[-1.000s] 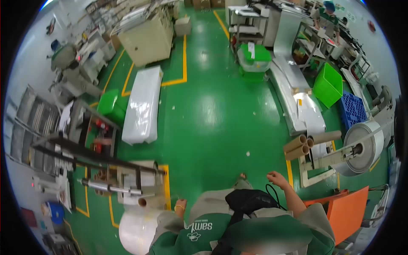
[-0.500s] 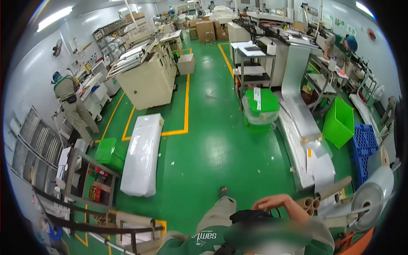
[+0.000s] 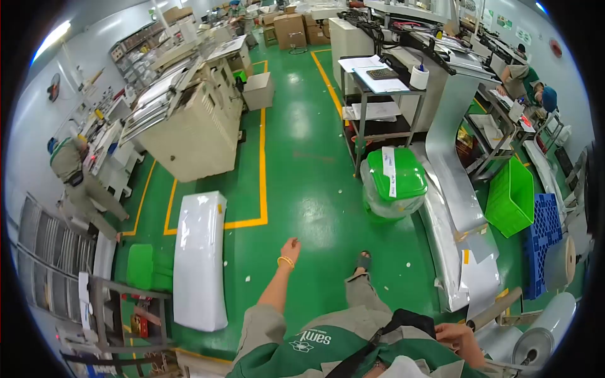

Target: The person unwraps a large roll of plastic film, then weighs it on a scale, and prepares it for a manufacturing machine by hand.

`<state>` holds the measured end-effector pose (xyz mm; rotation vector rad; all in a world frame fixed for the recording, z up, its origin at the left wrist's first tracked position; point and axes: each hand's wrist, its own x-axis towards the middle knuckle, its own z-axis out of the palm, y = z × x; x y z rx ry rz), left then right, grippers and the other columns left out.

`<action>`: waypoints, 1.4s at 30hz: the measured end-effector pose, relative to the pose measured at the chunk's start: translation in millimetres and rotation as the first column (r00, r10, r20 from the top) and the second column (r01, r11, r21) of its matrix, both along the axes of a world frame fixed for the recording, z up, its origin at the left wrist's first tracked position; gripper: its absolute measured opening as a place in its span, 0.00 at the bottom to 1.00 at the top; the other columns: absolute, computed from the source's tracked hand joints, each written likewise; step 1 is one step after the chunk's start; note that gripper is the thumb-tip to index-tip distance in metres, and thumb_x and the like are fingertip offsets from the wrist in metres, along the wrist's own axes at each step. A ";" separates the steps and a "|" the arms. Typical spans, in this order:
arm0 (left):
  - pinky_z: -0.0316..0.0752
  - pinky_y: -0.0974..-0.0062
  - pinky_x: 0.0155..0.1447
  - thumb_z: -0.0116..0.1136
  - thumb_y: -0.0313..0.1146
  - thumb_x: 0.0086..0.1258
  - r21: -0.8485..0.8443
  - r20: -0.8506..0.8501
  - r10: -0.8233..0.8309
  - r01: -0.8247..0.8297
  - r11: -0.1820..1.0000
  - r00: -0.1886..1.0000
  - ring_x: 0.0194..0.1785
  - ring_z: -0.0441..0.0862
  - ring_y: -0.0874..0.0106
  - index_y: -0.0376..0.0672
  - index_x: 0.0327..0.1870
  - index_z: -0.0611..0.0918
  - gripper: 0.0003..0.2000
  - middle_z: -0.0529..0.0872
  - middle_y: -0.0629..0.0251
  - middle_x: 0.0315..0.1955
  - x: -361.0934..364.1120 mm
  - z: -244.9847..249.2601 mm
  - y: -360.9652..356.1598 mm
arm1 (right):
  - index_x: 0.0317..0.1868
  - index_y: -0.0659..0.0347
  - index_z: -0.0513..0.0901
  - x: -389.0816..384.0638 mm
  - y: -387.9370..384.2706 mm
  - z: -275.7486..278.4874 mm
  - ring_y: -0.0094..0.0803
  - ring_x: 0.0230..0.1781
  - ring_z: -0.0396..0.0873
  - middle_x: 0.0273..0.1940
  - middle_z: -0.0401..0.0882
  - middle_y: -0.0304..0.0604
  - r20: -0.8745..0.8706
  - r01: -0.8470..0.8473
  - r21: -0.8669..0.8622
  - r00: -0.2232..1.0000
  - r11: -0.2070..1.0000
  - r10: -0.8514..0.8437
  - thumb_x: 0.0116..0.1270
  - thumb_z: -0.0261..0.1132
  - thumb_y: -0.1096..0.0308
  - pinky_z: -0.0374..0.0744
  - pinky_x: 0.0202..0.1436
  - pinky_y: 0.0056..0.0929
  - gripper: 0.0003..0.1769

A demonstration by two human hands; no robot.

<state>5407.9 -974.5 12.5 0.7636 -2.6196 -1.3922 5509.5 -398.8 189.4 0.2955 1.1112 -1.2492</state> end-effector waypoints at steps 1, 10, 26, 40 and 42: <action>0.71 0.66 0.52 0.50 0.41 0.60 0.019 -0.029 -0.043 0.044 0.999 0.999 0.47 0.77 0.57 0.40 0.51 0.74 0.20 0.80 0.52 0.43 -32.1 4.6 3.6 | 0.51 0.65 0.73 -38.4 -10.1 -4.4 0.21 0.44 0.73 0.45 0.76 0.37 -0.075 -0.058 -0.015 0.996 0.998 0.057 0.60 0.62 0.67 0.71 0.51 0.22 0.20; 0.68 0.66 0.56 0.53 0.43 0.54 0.120 0.598 0.111 -0.225 0.967 0.794 0.52 0.75 0.56 0.36 0.47 0.77 0.23 0.78 0.49 0.47 -27.8 -78.2 -71.6 | 0.49 0.61 0.75 -437.1 -167.2 53.8 0.25 0.45 0.72 0.45 0.76 0.39 -0.606 -0.228 0.171 0.743 0.958 0.285 0.59 0.63 0.58 0.70 0.52 0.25 0.21; 0.74 0.59 0.44 0.55 0.39 0.54 -0.247 0.716 -0.195 0.504 0.827 0.670 0.44 0.78 0.55 0.41 0.38 0.81 0.14 0.81 0.49 0.39 -319.5 -139.0 -329.9 | 0.48 0.65 0.74 -803.9 -524.2 56.0 0.25 0.46 0.73 0.45 0.76 0.41 -0.839 -0.428 0.018 0.485 0.904 0.246 0.60 0.63 0.62 0.70 0.52 0.25 0.19; 0.71 0.64 0.50 0.48 0.46 0.60 -0.017 0.191 0.249 -0.251 0.968 0.950 0.47 0.77 0.57 0.42 0.50 0.73 0.22 0.80 0.51 0.42 -722.2 -41.3 -493.4 | 0.42 0.64 0.77 -1134.9 -794.4 41.3 0.32 0.40 0.79 0.38 0.81 0.46 -0.890 -0.510 0.394 -0.003 0.765 0.456 0.57 0.63 0.60 0.75 0.44 0.27 0.17; 0.70 0.59 0.48 0.43 0.50 0.60 -0.112 0.423 0.261 -0.235 0.965 0.868 0.47 0.76 0.54 0.42 0.45 0.78 0.22 0.79 0.49 0.42 -647.8 -146.3 -507.1 | 0.41 0.63 0.78 -1194.1 -874.0 45.0 0.31 0.39 0.78 0.38 0.81 0.43 -0.920 -0.608 0.374 -0.150 0.700 0.362 0.59 0.61 0.60 0.75 0.43 0.27 0.16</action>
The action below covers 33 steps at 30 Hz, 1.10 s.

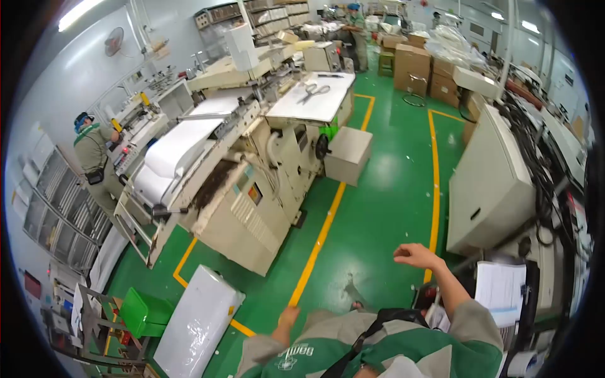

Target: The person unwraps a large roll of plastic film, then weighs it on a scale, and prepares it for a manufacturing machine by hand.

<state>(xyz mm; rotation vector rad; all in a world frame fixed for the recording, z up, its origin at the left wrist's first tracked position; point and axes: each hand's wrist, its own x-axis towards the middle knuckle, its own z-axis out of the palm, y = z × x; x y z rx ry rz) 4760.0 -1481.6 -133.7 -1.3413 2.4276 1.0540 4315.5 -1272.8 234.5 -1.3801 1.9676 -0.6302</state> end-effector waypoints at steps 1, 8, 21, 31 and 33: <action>0.71 0.59 0.48 0.44 0.46 0.60 -0.030 0.062 -0.041 0.043 0.999 0.997 0.48 0.76 0.54 0.42 0.45 0.78 0.20 0.80 0.49 0.42 36.1 0.7 9.6 | 0.41 0.63 0.78 -26.1 -43.9 3.5 0.30 0.38 0.78 0.37 0.80 0.43 -0.029 -0.039 -0.070 0.999 0.997 0.037 0.59 0.61 0.61 0.75 0.43 0.28 0.15; 0.72 0.60 0.47 0.45 0.39 0.58 0.124 0.510 0.226 -0.331 0.936 0.830 0.46 0.77 0.56 0.40 0.40 0.79 0.15 0.80 0.49 0.39 116.3 38.0 31.9 | 0.40 0.64 0.76 -111.9 -289.5 78.7 0.44 0.42 0.76 0.38 0.78 0.51 -0.189 -0.175 -0.406 0.976 0.897 0.105 0.59 0.57 0.66 0.73 0.46 0.34 0.12; 0.71 0.66 0.50 0.51 0.44 0.61 0.146 -0.336 0.826 -0.841 0.521 0.453 0.46 0.77 0.57 0.40 0.50 0.74 0.21 0.80 0.50 0.40 -193.3 137.0 -100.3 | 0.53 0.56 0.72 -286.1 -628.5 82.5 0.48 0.51 0.70 0.51 0.72 0.52 -0.878 -0.719 -0.335 0.472 0.608 0.074 0.57 0.47 0.78 0.70 0.54 0.38 0.22; 0.72 0.64 0.50 0.52 0.38 0.55 0.059 0.088 0.869 -0.869 -0.492 -0.486 0.46 0.77 0.53 0.37 0.49 0.75 0.21 0.80 0.48 0.41 -244.5 112.2 113.1 | 0.52 0.65 0.67 -298.7 -738.1 88.7 0.52 0.41 0.72 0.39 0.74 0.56 -0.955 -0.869 -0.017 0.160 0.495 0.249 0.55 0.53 0.77 0.70 0.45 0.43 0.22; 0.73 0.62 0.47 0.52 0.37 0.52 0.127 0.337 0.748 -0.759 -0.638 -0.572 0.46 0.77 0.53 0.35 0.43 0.78 0.18 0.79 0.46 0.41 -245.9 78.0 186.3 | 0.54 0.64 0.66 -244.4 -706.7 117.9 0.52 0.40 0.73 0.41 0.75 0.57 -0.918 -0.840 -0.221 0.351 0.496 0.185 0.59 0.51 0.76 0.70 0.43 0.43 0.20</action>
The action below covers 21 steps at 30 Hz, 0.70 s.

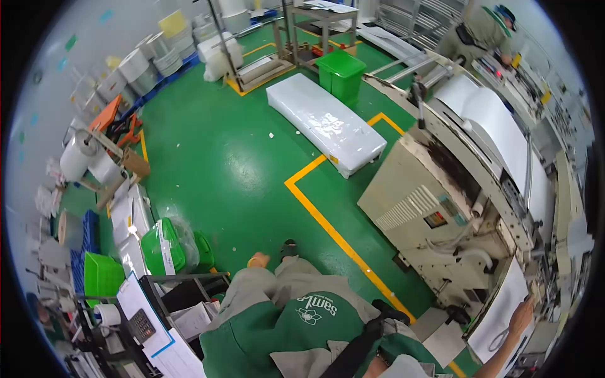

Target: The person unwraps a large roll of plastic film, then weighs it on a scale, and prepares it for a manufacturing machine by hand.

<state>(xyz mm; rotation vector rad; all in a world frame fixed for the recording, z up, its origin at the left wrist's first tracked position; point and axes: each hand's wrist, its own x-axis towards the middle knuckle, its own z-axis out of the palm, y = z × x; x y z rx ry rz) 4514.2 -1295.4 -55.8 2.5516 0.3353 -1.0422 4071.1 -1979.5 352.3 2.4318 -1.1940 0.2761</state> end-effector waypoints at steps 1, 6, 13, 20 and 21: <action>0.73 0.63 0.45 0.53 0.37 0.52 0.059 -0.058 -0.205 0.208 0.976 0.977 0.45 0.78 0.55 0.35 0.42 0.78 0.18 0.79 0.47 0.40 -4.2 -50.1 46.8 | 0.54 0.64 0.65 30.7 23.6 10.7 0.52 0.40 0.73 0.41 0.75 0.57 0.104 0.012 -0.026 0.995 1.000 -0.009 0.61 0.50 0.75 0.71 0.42 0.44 0.19; 0.75 0.68 0.40 0.55 0.41 0.55 -0.221 -0.115 0.254 -0.274 0.936 0.960 0.39 0.79 0.63 0.37 0.45 0.78 0.20 0.81 0.52 0.39 40.2 -6.6 73.5 | 0.45 0.60 0.68 249.2 178.1 21.9 0.42 0.32 0.72 0.35 0.73 0.51 0.520 -0.384 0.225 0.824 0.896 0.223 0.69 0.44 0.66 0.70 0.37 0.33 0.10; 0.56 0.66 0.66 0.53 0.51 0.62 -0.902 0.097 -0.121 0.139 0.408 0.988 0.64 0.61 0.61 0.36 0.63 0.60 0.35 0.61 0.51 0.62 184.0 195.6 -1.8 | 0.42 0.61 0.68 563.2 411.8 -34.0 0.28 0.23 0.66 0.23 0.68 0.42 0.745 -0.821 0.522 0.570 0.230 0.346 0.67 0.45 0.68 0.65 0.28 0.26 0.09; 0.58 0.66 0.63 0.64 0.51 0.50 -0.808 0.517 -0.003 0.490 0.326 0.856 0.62 0.60 0.56 0.39 0.65 0.51 0.46 0.60 0.44 0.58 275.2 261.9 17.5 | 0.42 0.64 0.69 772.4 583.8 -41.8 0.20 0.19 0.60 0.19 0.63 0.36 0.773 -0.813 0.573 0.491 -0.108 0.401 0.67 0.44 0.68 0.61 0.23 0.22 0.10; 0.61 0.66 0.61 0.65 0.49 0.50 -0.824 0.497 0.072 0.444 0.352 0.865 0.60 0.62 0.57 0.39 0.64 0.51 0.45 0.62 0.45 0.56 296.6 249.1 23.6 | 0.42 0.64 0.69 805.0 602.5 -51.5 0.17 0.19 0.58 0.18 0.62 0.33 0.783 -0.816 0.557 0.454 -0.153 0.426 0.68 0.44 0.68 0.59 0.23 0.19 0.10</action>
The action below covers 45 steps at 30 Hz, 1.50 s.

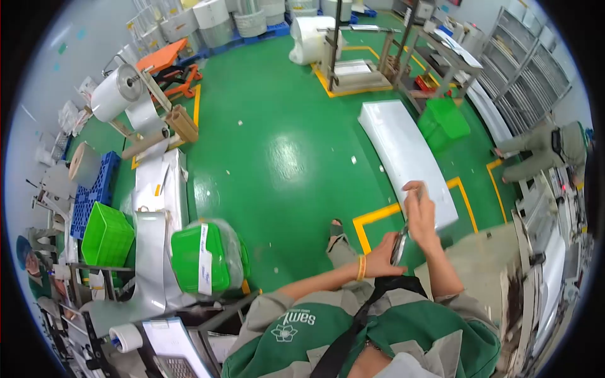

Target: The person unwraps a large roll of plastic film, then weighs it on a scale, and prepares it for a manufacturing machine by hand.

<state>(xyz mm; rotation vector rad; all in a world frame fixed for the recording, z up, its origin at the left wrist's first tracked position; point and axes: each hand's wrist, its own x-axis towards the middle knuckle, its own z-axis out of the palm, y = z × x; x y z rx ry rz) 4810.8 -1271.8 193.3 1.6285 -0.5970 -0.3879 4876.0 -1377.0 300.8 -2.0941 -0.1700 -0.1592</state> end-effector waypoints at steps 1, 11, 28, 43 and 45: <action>0.63 0.67 0.59 0.66 0.47 0.49 -0.012 -0.015 0.082 -0.082 0.997 0.997 0.59 0.64 0.58 0.39 0.64 0.51 0.45 0.63 0.46 0.54 25.9 -10.2 10.2 | 0.44 0.65 0.69 29.9 18.9 -6.4 0.18 0.20 0.59 0.20 0.62 0.34 0.011 -0.058 0.011 0.998 0.998 0.058 0.68 0.44 0.67 0.60 0.24 0.19 0.12; 0.73 0.72 0.46 0.65 0.37 0.54 -0.138 -0.469 0.440 -0.556 0.819 0.766 0.49 0.71 0.69 0.39 0.55 0.56 0.34 0.69 0.57 0.46 313.7 31.9 246.0 | 0.60 0.61 0.62 304.9 184.4 -12.9 0.37 0.43 0.76 0.44 0.75 0.51 -0.208 -0.734 0.193 0.618 0.651 0.758 0.57 0.60 0.71 0.74 0.47 0.32 0.30; 0.65 0.68 0.59 0.55 0.44 0.63 -0.064 -0.375 -0.055 0.033 0.997 0.925 0.57 0.68 0.66 0.39 0.62 0.58 0.31 0.68 0.54 0.55 803.8 44.8 533.9 | 0.51 0.64 0.67 757.9 405.0 -29.7 0.22 0.31 0.72 0.33 0.72 0.39 -0.393 -0.134 0.465 0.854 0.875 0.340 0.49 0.70 0.67 0.72 0.31 0.22 0.29; 0.67 0.63 0.55 0.57 0.43 0.53 0.924 -0.357 0.626 0.165 0.344 0.694 0.53 0.74 0.56 0.44 0.52 0.73 0.25 0.76 0.48 0.48 935.1 -268.2 921.6 | 0.38 0.54 0.66 1161.1 439.3 -176.1 0.18 0.14 0.62 0.20 0.64 0.34 -0.841 0.601 0.331 0.537 0.727 -0.061 0.58 0.60 0.46 0.62 0.14 0.16 0.22; 0.67 0.63 0.56 0.58 0.43 0.52 0.924 -0.375 0.741 0.164 0.345 0.557 0.53 0.73 0.56 0.41 0.52 0.72 0.27 0.75 0.47 0.48 990.7 -256.9 943.8 | 0.42 0.56 0.68 1221.2 454.3 -194.2 0.22 0.19 0.65 0.23 0.67 0.36 -0.794 0.422 0.227 0.601 0.878 -0.084 0.59 0.58 0.44 0.65 0.21 0.20 0.24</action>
